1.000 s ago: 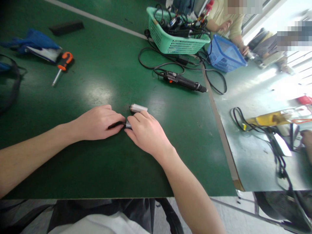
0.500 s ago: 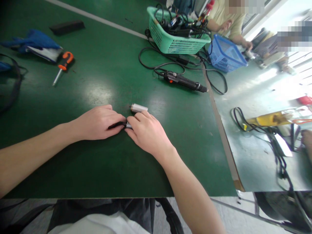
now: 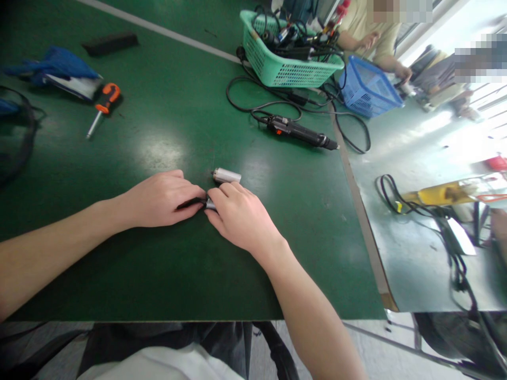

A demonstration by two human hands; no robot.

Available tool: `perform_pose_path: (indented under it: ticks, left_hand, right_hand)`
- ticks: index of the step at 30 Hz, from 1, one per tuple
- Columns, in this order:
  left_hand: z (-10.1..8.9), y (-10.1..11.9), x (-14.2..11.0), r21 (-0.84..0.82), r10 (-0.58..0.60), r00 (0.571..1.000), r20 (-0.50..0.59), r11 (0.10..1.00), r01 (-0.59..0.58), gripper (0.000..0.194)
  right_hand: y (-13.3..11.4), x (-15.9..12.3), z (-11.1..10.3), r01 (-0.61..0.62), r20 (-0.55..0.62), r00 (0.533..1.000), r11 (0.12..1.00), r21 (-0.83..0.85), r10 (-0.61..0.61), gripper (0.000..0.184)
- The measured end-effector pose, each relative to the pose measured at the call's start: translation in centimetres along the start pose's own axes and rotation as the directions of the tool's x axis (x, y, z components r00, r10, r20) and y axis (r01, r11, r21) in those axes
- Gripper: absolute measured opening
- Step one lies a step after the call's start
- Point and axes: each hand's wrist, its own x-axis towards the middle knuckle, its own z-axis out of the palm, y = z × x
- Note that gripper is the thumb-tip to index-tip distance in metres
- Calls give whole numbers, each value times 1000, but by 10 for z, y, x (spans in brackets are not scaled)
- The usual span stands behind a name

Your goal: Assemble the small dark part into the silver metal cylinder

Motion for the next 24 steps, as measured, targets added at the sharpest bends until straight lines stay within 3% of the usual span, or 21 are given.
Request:
perform_pose_path:
  ticks: [24]
  left_hand:
    - [-1,1,1,14,0,1000,-6,1000,0,29]
  right_hand:
    - [1,0,0,-4,7,1000,1000,-10,4,14]
